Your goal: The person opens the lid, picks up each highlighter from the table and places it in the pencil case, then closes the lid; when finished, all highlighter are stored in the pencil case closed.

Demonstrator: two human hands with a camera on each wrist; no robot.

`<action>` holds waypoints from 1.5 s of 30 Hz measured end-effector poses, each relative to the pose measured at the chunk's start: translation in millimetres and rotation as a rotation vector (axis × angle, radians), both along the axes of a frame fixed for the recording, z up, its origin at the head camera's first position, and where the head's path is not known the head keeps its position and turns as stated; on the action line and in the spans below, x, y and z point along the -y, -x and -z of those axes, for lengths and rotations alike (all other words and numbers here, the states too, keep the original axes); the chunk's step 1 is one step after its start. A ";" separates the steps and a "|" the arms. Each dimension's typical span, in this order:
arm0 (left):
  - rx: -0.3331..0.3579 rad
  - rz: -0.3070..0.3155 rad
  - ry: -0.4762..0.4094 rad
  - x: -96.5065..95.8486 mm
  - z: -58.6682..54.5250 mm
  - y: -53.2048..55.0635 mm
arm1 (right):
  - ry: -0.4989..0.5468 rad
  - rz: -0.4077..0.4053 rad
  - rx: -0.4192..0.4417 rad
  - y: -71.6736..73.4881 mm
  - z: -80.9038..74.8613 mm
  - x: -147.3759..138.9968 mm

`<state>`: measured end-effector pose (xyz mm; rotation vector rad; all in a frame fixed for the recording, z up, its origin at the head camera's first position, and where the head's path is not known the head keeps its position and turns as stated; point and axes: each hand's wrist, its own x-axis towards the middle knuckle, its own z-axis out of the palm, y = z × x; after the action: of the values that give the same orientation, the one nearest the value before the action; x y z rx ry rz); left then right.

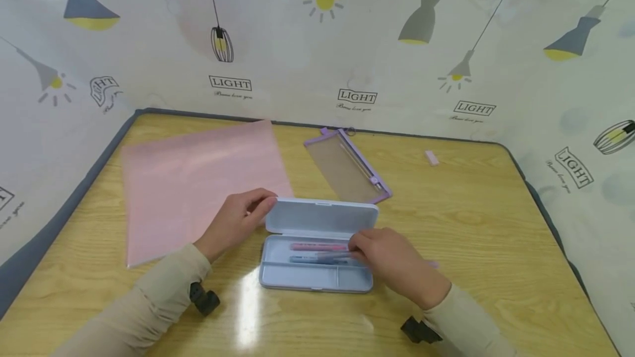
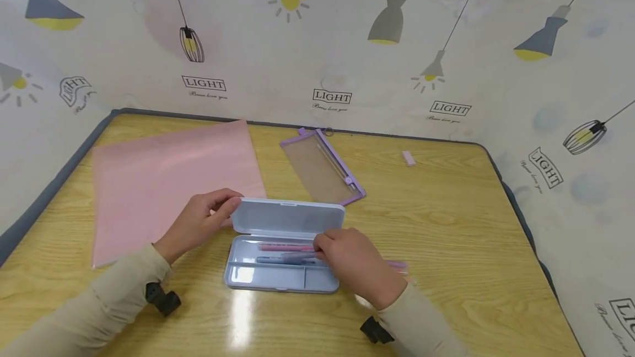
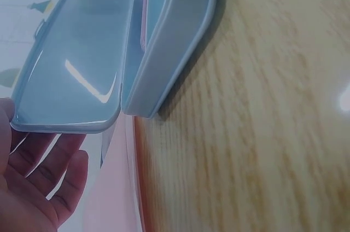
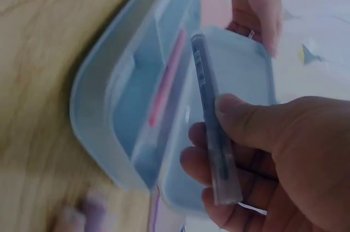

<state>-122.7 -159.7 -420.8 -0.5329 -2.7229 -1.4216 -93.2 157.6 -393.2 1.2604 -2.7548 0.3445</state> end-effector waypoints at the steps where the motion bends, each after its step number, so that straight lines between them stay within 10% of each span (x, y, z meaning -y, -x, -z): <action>1: 0.002 0.002 -0.001 -0.3 -0.3 0.2 | -0.005 -0.002 -0.003 0.4 1.9 4.8; 32: 0.023 0.009 -0.018 -0.6 -2.0 0.9 | -0.071 0.077 -0.152 4.9 33.6 43.3; 45: 0.039 0.016 -0.035 -0.1 0.2 -0.6 | 0.054 0.098 -0.021 -3.7 16.9 14.3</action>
<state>-122.1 -159.6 -421.0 -0.5320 -2.7236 -1.4957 -89.5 143.4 -410.1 1.1062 -2.7574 0.3926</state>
